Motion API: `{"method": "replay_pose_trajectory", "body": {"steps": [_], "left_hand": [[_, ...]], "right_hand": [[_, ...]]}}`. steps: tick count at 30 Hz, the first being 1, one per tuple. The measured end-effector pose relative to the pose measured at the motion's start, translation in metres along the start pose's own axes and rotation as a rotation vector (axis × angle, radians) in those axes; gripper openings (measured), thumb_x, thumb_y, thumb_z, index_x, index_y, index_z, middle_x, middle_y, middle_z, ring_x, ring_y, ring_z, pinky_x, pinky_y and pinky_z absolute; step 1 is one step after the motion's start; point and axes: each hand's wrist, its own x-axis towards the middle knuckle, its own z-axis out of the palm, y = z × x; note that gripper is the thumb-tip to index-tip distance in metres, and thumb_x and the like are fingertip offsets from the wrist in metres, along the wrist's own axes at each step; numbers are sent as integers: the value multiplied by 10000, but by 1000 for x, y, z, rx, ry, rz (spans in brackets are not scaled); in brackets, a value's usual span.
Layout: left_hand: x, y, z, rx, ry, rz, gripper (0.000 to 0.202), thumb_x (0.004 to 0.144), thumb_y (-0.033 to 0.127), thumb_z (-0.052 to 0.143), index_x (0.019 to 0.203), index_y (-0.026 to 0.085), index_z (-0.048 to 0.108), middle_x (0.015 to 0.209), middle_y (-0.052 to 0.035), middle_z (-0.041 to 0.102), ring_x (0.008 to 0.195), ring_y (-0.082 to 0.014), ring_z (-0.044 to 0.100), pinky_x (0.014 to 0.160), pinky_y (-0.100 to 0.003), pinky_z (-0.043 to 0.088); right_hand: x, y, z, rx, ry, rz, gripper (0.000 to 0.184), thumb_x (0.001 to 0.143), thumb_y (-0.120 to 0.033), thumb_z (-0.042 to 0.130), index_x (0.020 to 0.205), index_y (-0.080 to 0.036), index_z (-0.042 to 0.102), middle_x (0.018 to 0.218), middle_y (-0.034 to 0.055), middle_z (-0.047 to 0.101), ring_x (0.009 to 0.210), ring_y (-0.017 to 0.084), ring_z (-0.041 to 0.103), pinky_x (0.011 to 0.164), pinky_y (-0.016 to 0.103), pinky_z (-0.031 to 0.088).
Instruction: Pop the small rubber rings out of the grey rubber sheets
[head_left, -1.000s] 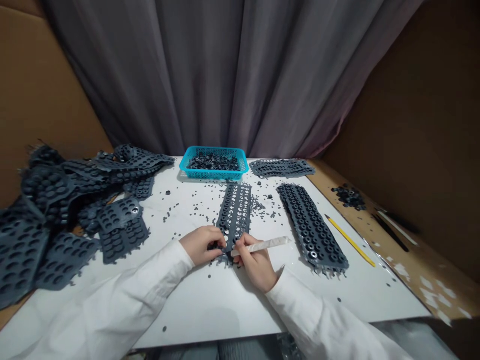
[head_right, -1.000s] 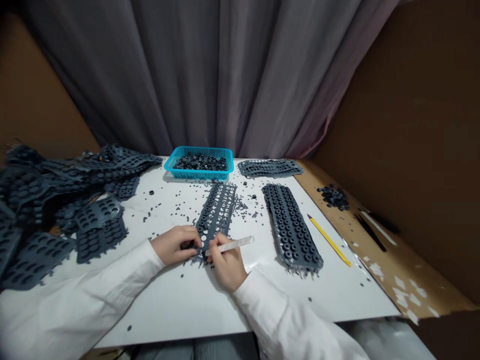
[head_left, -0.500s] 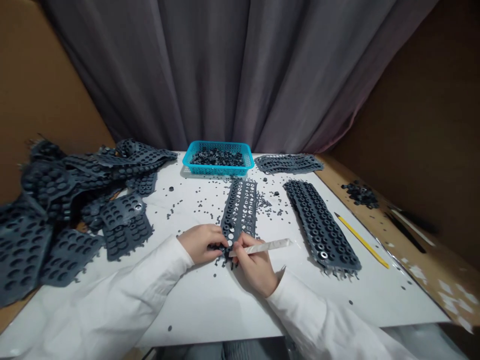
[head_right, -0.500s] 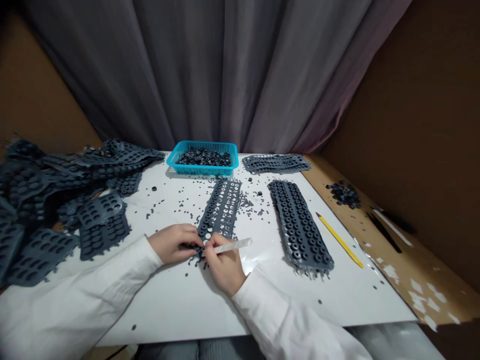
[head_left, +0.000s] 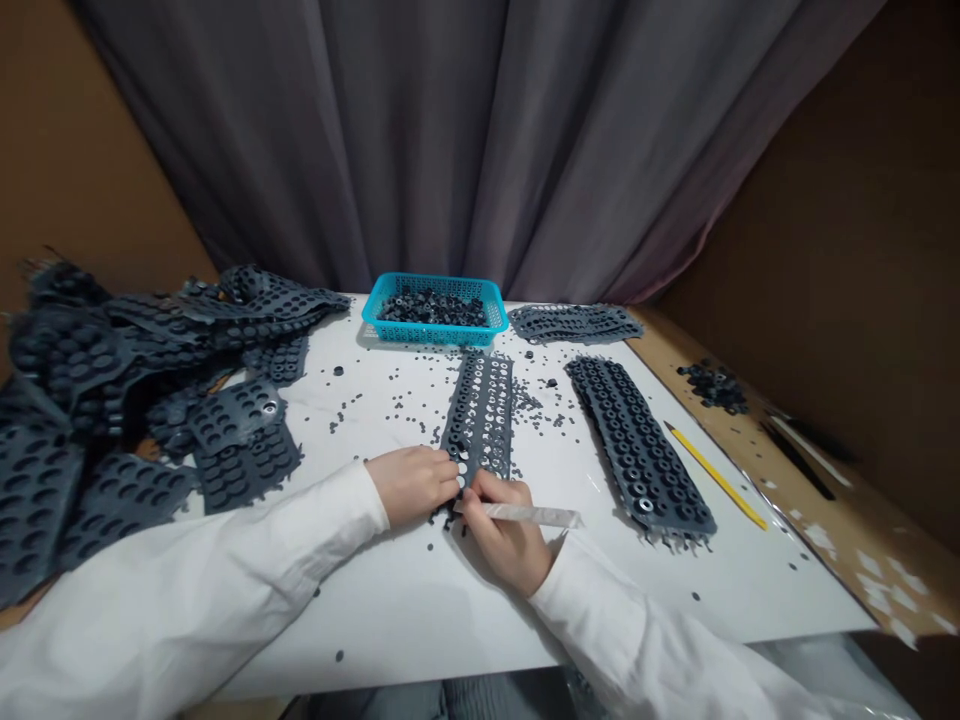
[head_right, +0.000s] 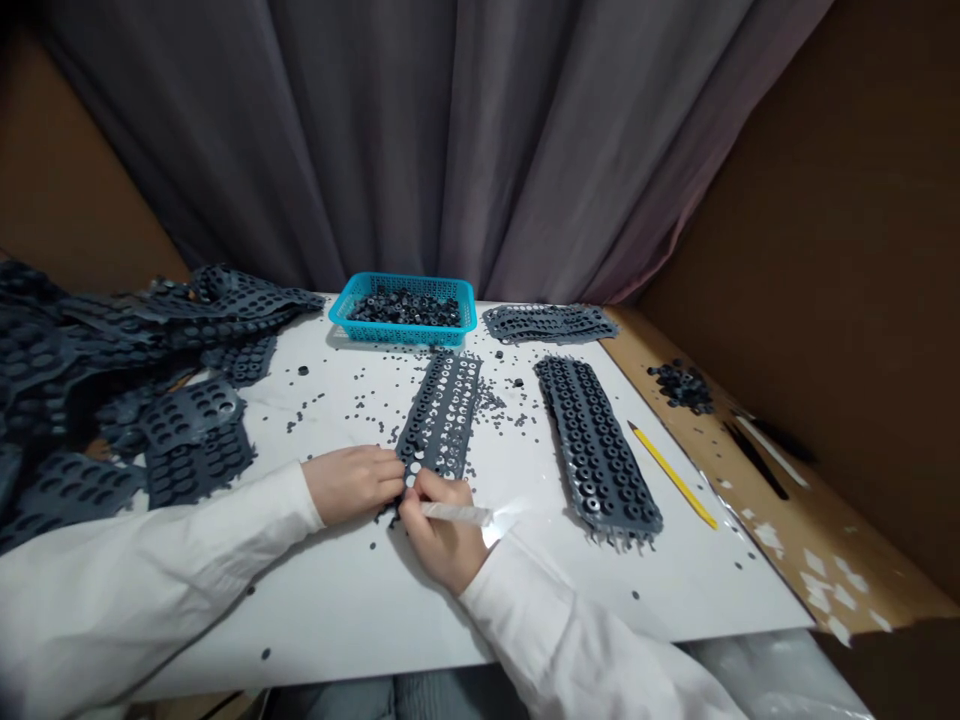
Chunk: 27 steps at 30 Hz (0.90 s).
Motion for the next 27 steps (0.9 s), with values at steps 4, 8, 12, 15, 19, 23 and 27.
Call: {"method": "replay_pose_trajectory", "body": {"steps": [4, 8, 12, 15, 19, 23, 27], "left_hand": [[1, -5, 3, -96, 15, 11, 154, 813, 97, 476, 733, 116, 606, 711, -78, 613, 689, -186, 550, 622, -293, 431], [-8, -19, 11, -659, 148, -287, 138, 811, 194, 498, 752, 134, 608, 692, -45, 612, 641, -136, 551, 600, -239, 435], [-22, -33, 20, -1287, 422, -829, 232, 729, 354, 609, 765, 126, 585, 591, 2, 577, 528, -102, 530, 530, -224, 442], [-27, -36, 20, -1557, 518, -1004, 314, 626, 364, 714, 780, 122, 586, 561, 12, 579, 497, -87, 532, 521, -219, 452], [-25, -31, 11, -1835, 475, -1089, 328, 585, 295, 764, 787, 96, 598, 611, -25, 626, 481, -78, 548, 493, -202, 455], [-23, -23, 7, -2011, 464, -1102, 302, 593, 231, 765, 800, 86, 599, 635, -42, 644, 483, -75, 564, 471, -173, 451], [-22, -16, 7, -2125, 432, -1050, 310, 594, 240, 766, 814, 82, 616, 652, -51, 651, 473, -69, 556, 454, -159, 441]], "right_hand": [[-1, 0, -1, -8, -11, -15, 261, 804, -208, 426, 559, -197, 337, 464, -34, 416, 456, 100, 409, 465, 218, 267], [0, -1, -2, 3, -20, 3, 258, 804, -201, 419, 555, -198, 349, 473, -25, 451, 463, 104, 426, 466, 218, 272], [0, -1, -1, 18, -16, 52, 271, 804, -198, 420, 543, -199, 347, 463, -24, 470, 457, 105, 442, 462, 212, 282], [0, 1, -1, 39, -12, 60, 272, 814, -216, 430, 550, -196, 368, 466, -27, 482, 464, 106, 459, 468, 208, 297], [0, 4, -5, 128, 21, 51, 280, 836, -257, 443, 565, -188, 433, 475, -26, 507, 462, 105, 476, 479, 209, 329], [2, 5, -11, 222, 129, 73, 272, 856, -303, 450, 612, -185, 476, 527, -16, 544, 495, 113, 497, 502, 217, 359], [3, 5, -12, 252, 131, 67, 254, 860, -299, 456, 637, -184, 499, 552, -13, 560, 519, 120, 510, 517, 222, 368]]}}
